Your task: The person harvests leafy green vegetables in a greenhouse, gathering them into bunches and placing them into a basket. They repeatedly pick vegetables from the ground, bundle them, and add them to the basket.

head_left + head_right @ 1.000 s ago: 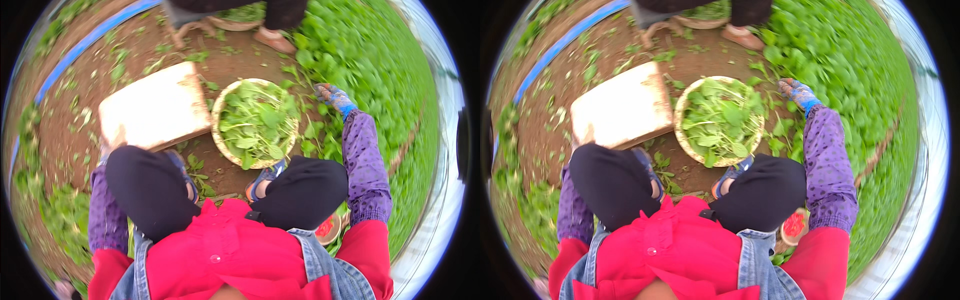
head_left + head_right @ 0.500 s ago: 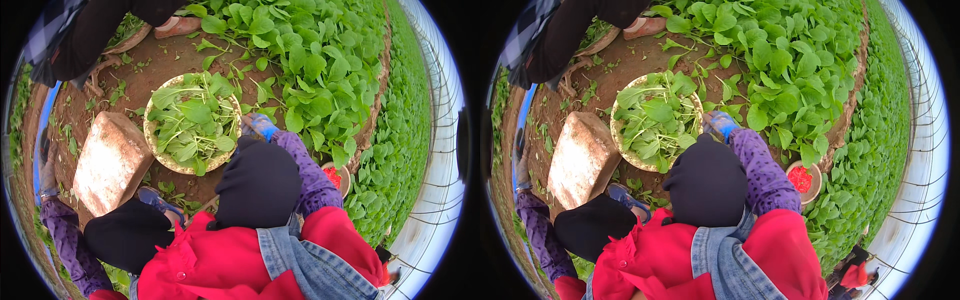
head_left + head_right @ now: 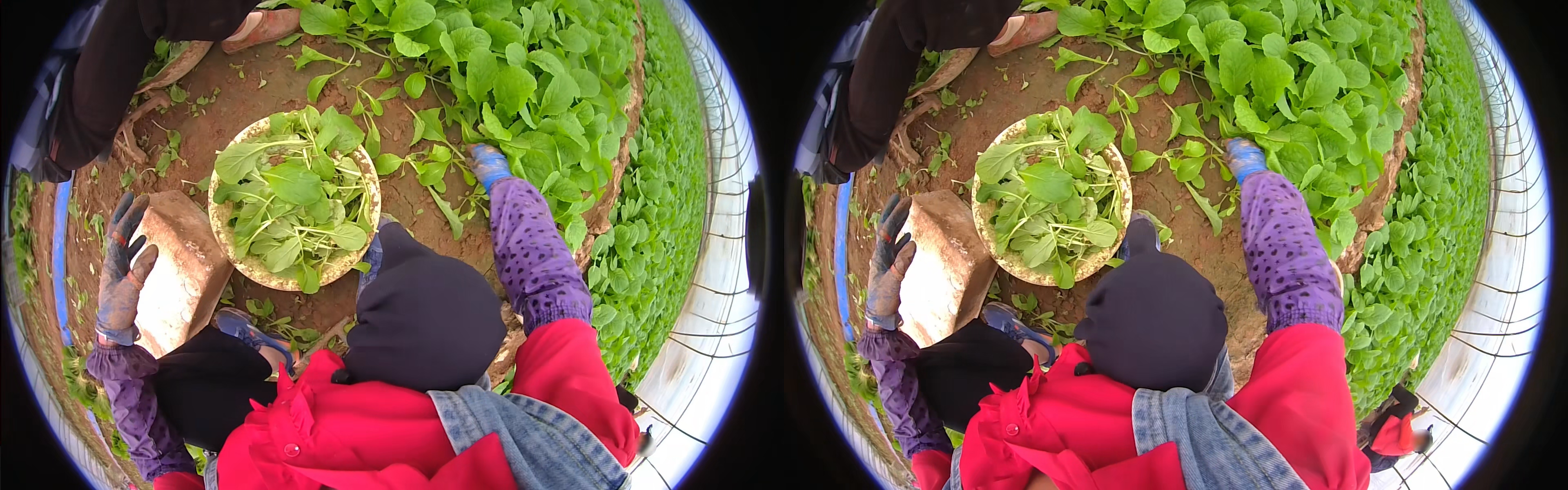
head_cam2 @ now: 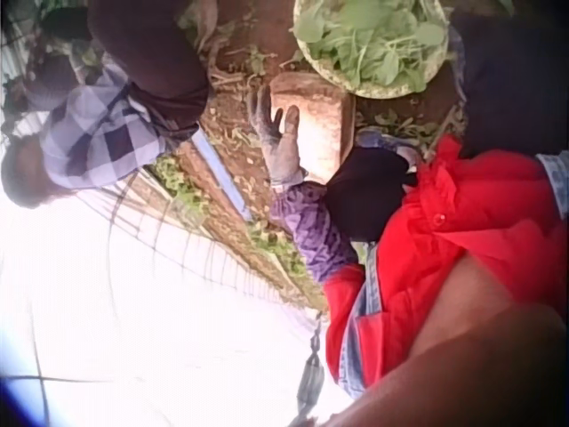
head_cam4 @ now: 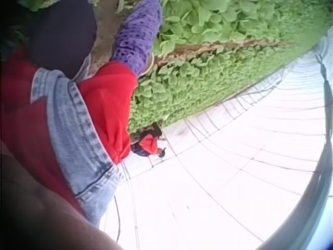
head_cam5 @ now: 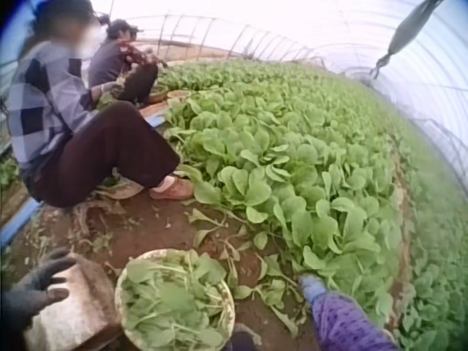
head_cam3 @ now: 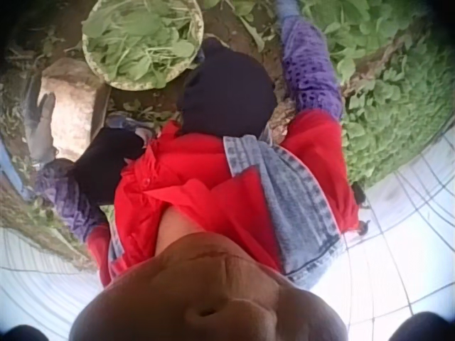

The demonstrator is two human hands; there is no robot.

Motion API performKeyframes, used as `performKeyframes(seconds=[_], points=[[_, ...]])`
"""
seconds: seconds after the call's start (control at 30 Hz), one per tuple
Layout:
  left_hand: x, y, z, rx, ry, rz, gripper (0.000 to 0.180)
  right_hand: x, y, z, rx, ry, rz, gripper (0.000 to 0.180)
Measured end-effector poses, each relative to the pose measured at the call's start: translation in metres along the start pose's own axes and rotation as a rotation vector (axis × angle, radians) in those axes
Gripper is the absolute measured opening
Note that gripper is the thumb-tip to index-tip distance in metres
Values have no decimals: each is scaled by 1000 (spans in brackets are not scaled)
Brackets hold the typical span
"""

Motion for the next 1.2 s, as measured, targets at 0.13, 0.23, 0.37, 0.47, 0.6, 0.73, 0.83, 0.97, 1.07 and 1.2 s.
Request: performKeyframes(seconds=[0.13, 0.23, 0.37, 0.47, 0.6, 0.73, 0.83, 0.97, 1.07, 1.2], points=[[16, -12, -7, -45, -21, -89, 68, 15, -19, -14, 146, -156, 300, 15], [12, -13, -8, -52, -35, -82, 67, -34, -36, -14, 200, 179, 544, 17], [8, -19, -11, -83, -21, -55, 67, 15, -47, -26, 252, -34, 646, 20], [6, -20, -9, -77, -10, -66, 68, 26, -37, -30, 118, -124, 851, 21], [-1, -22, -6, -91, 12, -87, 69, 33, -52, -29, 142, -69, 795, 21], [4, -29, -11, -127, 17, -51, 71, 115, -100, -52, -20, -165, 749, 19], [1, -24, -4, -77, 48, -72, 71, 85, -95, -71, -92, -224, 653, 21], [8, -32, -16, -143, -11, -87, 71, 144, -100, -36, -121, -322, 659, 26], [1, -26, -5, -96, 34, -100, 71, 68, -76, -56, -240, -221, 546, 24], [1, -26, -6, -126, 0, -106, 73, 38, -56, -35, -413, -242, 483, 25]])
Point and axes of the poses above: each hand's wrist, its own z-axis away from the middle knuckle, its own y-axis out of the back of the hand, x = y × z, the point moved 10 cm from there along -z, towards the middle knuckle, and after that the axes turned 9 degrees about -z, right-handed, at the moved point
